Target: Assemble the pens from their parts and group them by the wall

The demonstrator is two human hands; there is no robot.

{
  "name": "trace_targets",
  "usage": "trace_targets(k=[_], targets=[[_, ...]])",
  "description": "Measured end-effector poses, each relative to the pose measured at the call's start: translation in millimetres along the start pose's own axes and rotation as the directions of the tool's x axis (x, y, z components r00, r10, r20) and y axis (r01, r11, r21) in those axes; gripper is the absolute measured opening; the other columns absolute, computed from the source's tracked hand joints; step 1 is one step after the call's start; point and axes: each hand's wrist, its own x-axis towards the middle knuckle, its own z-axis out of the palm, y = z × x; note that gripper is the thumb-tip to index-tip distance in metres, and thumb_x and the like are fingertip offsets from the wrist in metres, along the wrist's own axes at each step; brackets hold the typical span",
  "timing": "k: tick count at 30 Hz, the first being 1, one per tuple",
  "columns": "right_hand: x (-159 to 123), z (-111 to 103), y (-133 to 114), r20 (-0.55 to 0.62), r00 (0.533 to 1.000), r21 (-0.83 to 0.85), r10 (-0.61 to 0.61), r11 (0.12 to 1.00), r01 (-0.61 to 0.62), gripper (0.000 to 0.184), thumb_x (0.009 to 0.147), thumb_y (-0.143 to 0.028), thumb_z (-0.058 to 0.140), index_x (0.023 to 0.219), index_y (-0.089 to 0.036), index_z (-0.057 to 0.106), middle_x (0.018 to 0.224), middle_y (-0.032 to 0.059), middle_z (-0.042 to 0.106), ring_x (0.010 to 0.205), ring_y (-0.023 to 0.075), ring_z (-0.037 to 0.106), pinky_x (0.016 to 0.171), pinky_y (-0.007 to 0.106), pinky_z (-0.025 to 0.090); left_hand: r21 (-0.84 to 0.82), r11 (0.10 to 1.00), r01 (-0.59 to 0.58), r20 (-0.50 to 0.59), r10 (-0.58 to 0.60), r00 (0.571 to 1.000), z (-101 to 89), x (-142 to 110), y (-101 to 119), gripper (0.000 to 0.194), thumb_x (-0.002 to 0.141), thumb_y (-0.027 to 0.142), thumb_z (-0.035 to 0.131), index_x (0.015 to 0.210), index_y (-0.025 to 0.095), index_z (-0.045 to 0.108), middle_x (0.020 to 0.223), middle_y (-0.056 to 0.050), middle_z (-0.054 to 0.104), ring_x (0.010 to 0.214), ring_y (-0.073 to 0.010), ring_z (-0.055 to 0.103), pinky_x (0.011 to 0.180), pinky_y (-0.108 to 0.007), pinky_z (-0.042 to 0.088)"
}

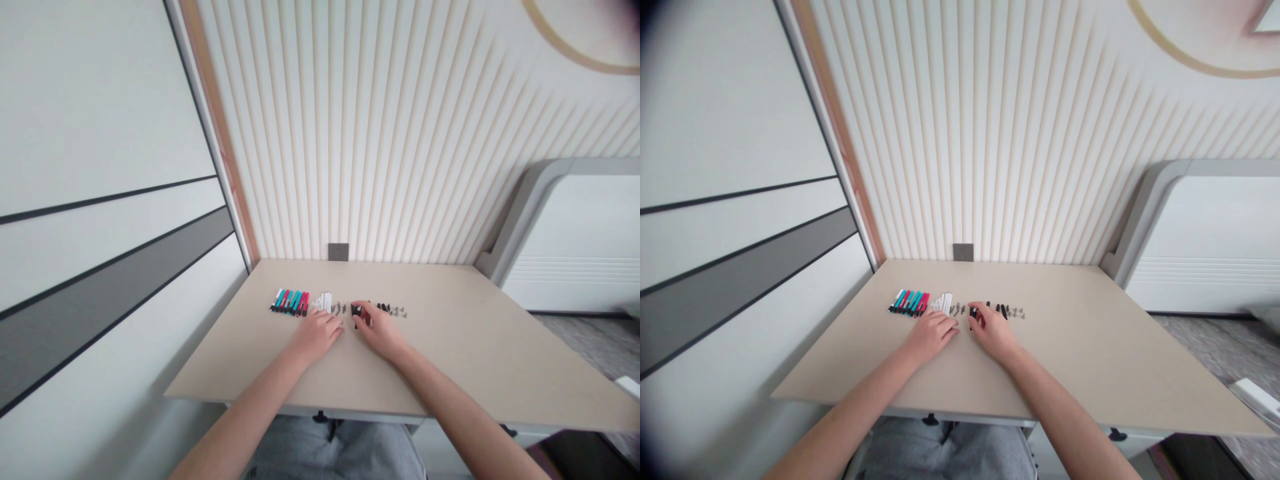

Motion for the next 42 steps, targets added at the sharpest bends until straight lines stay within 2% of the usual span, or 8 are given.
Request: trace_targets(k=[5,8,11,14,20,27,37,42], targets=[[-0.8,-4.1,-2.1,-0.009,1.000,-0.013,-0.001,1.000,0.001,0.029,0.086,-0.020,0.049,0.111,-0.022,0.063,0.081,0.0014,0.067,0.068,0.0165,0.059,0.071,0.029,0.047,-0.016,0.992,0.127,-0.148,-0.128,0.981,-9.1,-0.8,-7.3,0.019,0.099,0.023,0.045,0.093,0.020,0.063,0.082,-0.005,0.069,0.083,-0.0213,0.064,0.082,-0.036,0.042],[-3.9,-8.6,-8.1,0.074,0.990,-0.037,-0.122,0.992,0.125,0.033,0.083,-0.010,0.045,0.103,-0.021,0.069,0.089,0.0042,0.066,0.073,0.0161,0.060,0.074,0.028,0.046,-0.036,0.976,0.215,-0.225,-0.217,0.950,-13.0,-1.1,-14.7,0.020,0.099,0.020,0.041,0.095,0.018,0.061,0.085,-0.007,0.069,0.085,-0.0224,0.064,0.081,-0.036,0.042],[-7.1,-9.4,-15.0,0.235,0.933,-0.098,-0.272,0.948,0.301,0.037,0.084,-0.010,0.047,0.108,-0.023,0.071,0.086,0.0042,0.063,0.077,0.0171,0.060,0.073,0.027,0.044,-0.057,0.969,0.242,-0.246,-0.249,0.937,-13.0,-1.3,-19.7,0.018,0.097,0.019,0.043,0.095,0.019,0.061,0.087,-0.007,0.069,0.085,-0.0220,0.064,0.080,-0.035,0.043],[-8.0,-5.8,-19.5,0.320,0.891,-0.194,-0.321,0.899,0.393,0.035,0.086,-0.014,0.049,0.113,-0.024,0.070,0.081,0.0037,0.060,0.077,0.0182,0.058,0.074,0.028,0.042,-0.067,0.969,0.239,-0.235,-0.249,0.940,-11.3,-1.2,-19.8,0.017,0.096,0.020,0.044,0.093,0.020,0.060,0.083,-0.005,0.069,0.082,-0.0209,0.063,0.077,-0.034,0.042],[-7.1,-5.3,-22.2,0.296,0.928,-0.357,-0.225,0.875,0.327,0.034,0.090,-0.015,0.048,0.117,-0.023,0.068,0.084,0.0037,0.058,0.074,0.0163,0.056,0.072,0.028,0.037,-0.064,0.974,0.219,-0.213,-0.228,0.950,-12.2,0.2,-14.8,0.017,0.096,0.019,0.045,0.087,0.020,0.060,0.078,-0.003,0.067,0.077,-0.0196,0.062,0.074,-0.033,0.039],[-8.9,-7.3,-26.3,0.388,0.880,-0.364,-0.275,0.831,0.420,0.034,0.092,-0.019,0.050,0.121,-0.026,0.066,0.087,0.0030,0.060,0.077,0.0160,0.055,0.074,0.029,0.034,-0.054,0.974,0.220,-0.225,-0.227,0.948,-13.8,0.3,-14.7,0.016,0.094,0.017,0.047,0.086,0.019,0.060,0.076,-0.003,0.067,0.074,-0.0195,0.062,0.072,-0.032,0.039],[-8.2,-4.7,-34.0,0.370,0.908,-0.454,-0.199,0.814,0.363,0.033,0.095,-0.021,0.046,0.123,-0.027,0.064,0.088,0.0041,0.059,0.077,0.0168,0.057,0.072,0.029,0.034,-0.058,0.971,0.233,-0.198,-0.239,0.950,-11.3,-0.3,-14.5,0.016,0.093,0.016,0.047,0.088,0.020,0.062,0.076,-0.004,0.067,0.076,-0.0202,0.062,0.073,-0.032,0.040],[-8.0,-1.2,-32.9,0.321,0.940,-0.496,-0.114,0.826,0.270,0.036,0.093,-0.017,0.046,0.124,-0.024,0.062,0.090,0.0055,0.061,0.078,0.0172,0.059,0.073,0.029,0.037,-0.068,0.970,0.235,-0.170,-0.243,0.955,-9.7,-0.5,-15.5,0.016,0.093,0.017,0.047,0.087,0.020,0.062,0.078,-0.005,0.068,0.078,-0.0212,0.063,0.073,-0.033,0.041]])
